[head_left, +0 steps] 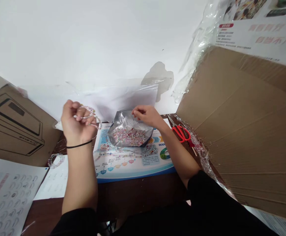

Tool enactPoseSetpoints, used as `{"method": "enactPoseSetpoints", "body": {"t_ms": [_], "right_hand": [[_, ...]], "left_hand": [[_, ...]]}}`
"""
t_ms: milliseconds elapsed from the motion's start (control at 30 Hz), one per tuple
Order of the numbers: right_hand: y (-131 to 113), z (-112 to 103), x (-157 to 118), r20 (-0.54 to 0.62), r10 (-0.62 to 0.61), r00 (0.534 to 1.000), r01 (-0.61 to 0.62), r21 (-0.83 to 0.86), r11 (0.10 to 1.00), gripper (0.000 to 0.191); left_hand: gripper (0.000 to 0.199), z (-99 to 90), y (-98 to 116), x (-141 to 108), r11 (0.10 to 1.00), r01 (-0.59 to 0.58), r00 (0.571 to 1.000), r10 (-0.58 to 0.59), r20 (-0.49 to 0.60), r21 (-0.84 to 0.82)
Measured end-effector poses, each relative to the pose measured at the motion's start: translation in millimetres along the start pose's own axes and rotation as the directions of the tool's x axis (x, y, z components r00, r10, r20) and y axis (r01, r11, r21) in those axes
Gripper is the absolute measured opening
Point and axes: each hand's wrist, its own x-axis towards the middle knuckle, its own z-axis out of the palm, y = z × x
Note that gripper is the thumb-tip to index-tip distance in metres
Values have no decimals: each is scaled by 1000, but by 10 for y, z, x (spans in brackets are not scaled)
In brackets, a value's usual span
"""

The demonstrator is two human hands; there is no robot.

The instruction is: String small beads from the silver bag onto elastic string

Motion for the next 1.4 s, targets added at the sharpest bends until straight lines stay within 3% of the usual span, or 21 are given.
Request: {"method": "enactPoseSetpoints", "body": {"t_ms": [133,233,400,433,500,600,667,733,800,900,1000,1100,1233,1400], "right_hand": [[66,49,-9,191,-10,982,63,-274,960,21],[91,111,-43,283,82,956,56,-448,892,19],[76,168,-90,313,266,912,32,-699,714,16],[54,166,-93,321,268,909,36,-698,715,16],[-10,156,-91,330,210,920,34,-603,797,19],[-115,159,-78,322,14,947,63,-226,972,37],[-159,188,-71,304,-107,947,111,3,994,50],[-172,231,-68,297,-159,942,133,107,985,61],[-164,266,-69,292,-150,945,117,128,985,53],[-132,271,-68,237,-108,965,81,121,989,26],[-95,217,-46,185,-75,980,39,190,981,31],[-70,135,-21,166,-52,985,6,263,965,30],[-68,18,-27,164,32,986,-55,134,990,28],[-45,-52,-52,129,91,987,-47,-311,949,27]], "left_hand": [[30,-78,193,-57,985,-139,990,139,-6,-104],[31,-94,283,-99,974,-200,980,200,-7,-109],[33,13,236,-141,990,-134,991,135,-22,29],[34,37,189,-142,991,-97,995,98,-10,94],[35,67,64,-136,969,-37,999,33,18,245],[30,59,-161,-116,892,-25,995,-23,100,451],[27,39,-291,-106,825,-29,982,-81,169,564],[26,32,-376,-108,751,-10,964,-168,206,661],[26,39,-412,-118,691,0,951,-223,214,722],[25,50,-403,-127,674,-15,953,-214,215,738],[23,22,-378,-109,665,-38,957,-191,219,746],[24,-33,-365,-75,590,-114,957,-151,248,799],[29,-77,-346,-50,483,-194,966,-60,253,854],[21,-52,-317,-55,532,-169,980,1,199,830]]}}
